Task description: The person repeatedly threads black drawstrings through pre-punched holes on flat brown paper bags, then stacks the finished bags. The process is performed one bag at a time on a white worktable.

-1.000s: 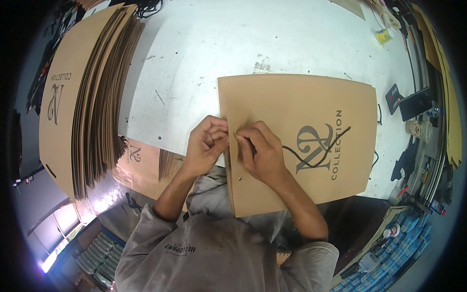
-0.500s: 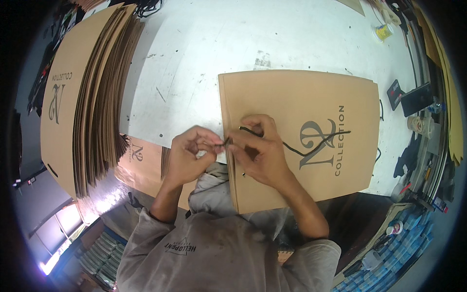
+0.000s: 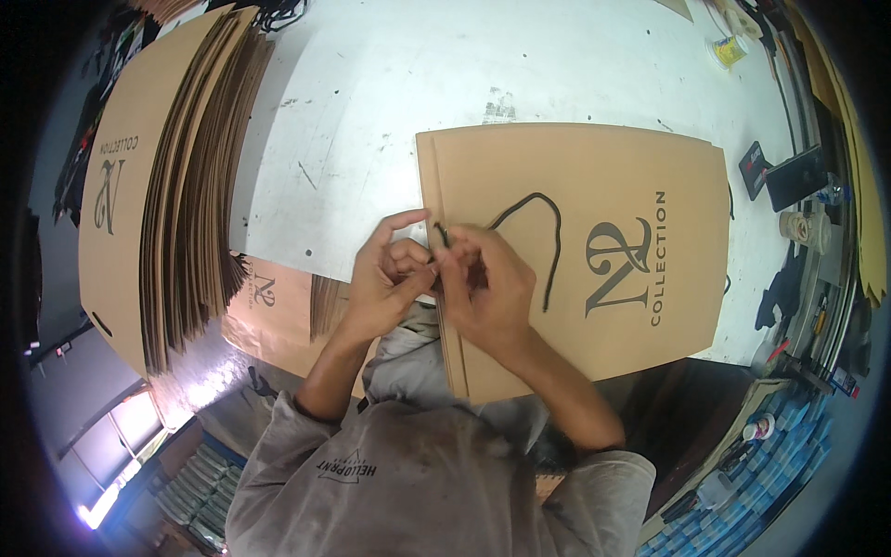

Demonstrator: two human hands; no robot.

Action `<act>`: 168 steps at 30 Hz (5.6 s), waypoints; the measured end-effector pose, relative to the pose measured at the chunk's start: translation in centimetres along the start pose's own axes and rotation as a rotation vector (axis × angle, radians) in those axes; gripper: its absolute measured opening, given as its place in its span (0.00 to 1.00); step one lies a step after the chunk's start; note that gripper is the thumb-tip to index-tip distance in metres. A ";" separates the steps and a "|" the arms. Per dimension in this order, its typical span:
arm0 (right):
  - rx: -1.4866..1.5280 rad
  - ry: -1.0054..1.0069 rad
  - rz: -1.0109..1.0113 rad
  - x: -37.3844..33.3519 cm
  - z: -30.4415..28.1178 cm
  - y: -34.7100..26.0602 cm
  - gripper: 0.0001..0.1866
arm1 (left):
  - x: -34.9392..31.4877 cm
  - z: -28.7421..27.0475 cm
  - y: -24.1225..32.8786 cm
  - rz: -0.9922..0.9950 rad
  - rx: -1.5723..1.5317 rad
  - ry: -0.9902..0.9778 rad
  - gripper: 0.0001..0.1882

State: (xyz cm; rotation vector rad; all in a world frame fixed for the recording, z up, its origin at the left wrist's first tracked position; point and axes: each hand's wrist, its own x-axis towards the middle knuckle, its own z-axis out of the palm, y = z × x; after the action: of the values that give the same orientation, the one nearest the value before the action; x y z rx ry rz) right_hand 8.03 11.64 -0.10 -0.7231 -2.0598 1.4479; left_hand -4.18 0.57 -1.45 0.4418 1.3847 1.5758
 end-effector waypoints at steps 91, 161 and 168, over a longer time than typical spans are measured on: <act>-0.494 -0.029 -0.090 -5.3 -1.6 -1.1 0.10 | -5.4 -0.5 0.6 0.114 0.217 0.035 0.50; -0.991 0.471 0.329 -16.9 -38.2 13.7 0.11 | -9.2 -0.9 1.0 0.907 1.444 -0.907 0.25; -0.690 0.507 0.369 -15.8 -38.1 12.7 0.11 | -6.5 1.0 13.5 1.001 0.804 -0.407 0.14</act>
State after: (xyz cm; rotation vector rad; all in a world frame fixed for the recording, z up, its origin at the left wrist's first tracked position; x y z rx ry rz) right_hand 46.88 30.21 -2.51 -1.6200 -2.0493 0.5639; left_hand -5.87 -2.91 13.06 2.0645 1.4942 1.4098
